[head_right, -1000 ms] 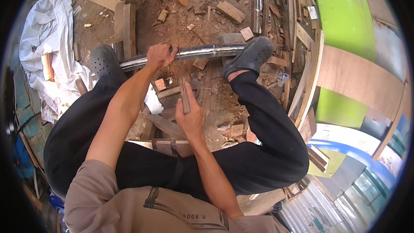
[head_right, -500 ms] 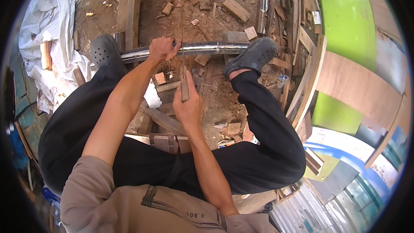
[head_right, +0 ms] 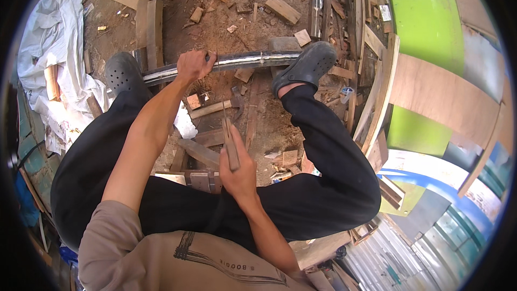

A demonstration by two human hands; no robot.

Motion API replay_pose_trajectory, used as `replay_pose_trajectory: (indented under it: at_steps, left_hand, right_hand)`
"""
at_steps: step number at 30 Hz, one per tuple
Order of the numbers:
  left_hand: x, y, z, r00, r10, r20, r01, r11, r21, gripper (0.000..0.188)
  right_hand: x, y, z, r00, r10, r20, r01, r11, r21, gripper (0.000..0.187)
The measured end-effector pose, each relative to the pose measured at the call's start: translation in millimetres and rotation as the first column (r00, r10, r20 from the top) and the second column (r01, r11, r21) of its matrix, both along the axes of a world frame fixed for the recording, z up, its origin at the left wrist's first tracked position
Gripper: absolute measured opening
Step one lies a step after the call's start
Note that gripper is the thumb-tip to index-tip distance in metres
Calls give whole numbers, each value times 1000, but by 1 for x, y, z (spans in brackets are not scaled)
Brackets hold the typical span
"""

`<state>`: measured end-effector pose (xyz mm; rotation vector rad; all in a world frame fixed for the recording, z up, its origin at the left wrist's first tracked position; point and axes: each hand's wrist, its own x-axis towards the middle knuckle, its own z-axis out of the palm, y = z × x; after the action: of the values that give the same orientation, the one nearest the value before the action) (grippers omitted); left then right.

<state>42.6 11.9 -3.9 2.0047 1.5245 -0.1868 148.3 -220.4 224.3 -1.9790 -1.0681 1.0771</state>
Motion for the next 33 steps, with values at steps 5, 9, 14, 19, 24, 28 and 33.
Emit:
replay_pose_trajectory:
  at_steps: [5,9,14,19,24,28,33]
  left_hand:
    - [3,0,1,1000,-7,9,6,999,40,66]
    - [6,-4,1,999,-7,47,2,995,98,65]
    - [1,2,-2,1000,1,10,-2,998,63,64]
    - [6,0,-3,999,-20,29,17,997,80,62]
    - [-5,0,-6,1000,6,22,-8,996,93,59]
    - [5,-4,4,1000,-14,12,14,999,35,57]
    - [1,0,4,1000,1,18,-1,999,46,57]
  right_hand:
    - [3,30,-29,999,-36,-33,37,999,25,53]
    - [4,57,-37,998,-45,-53,40,995,-86,54]
    - [0,-13,15,998,-8,-69,10,999,35,57]
    - [6,68,-34,994,-75,-84,64,990,-124,55]
    - [3,1,-13,1000,13,17,-15,993,119,57]
    - [-1,36,-41,992,-79,-95,79,997,-3,56]
    - [0,61,-38,989,-79,-124,65,992,-111,55]
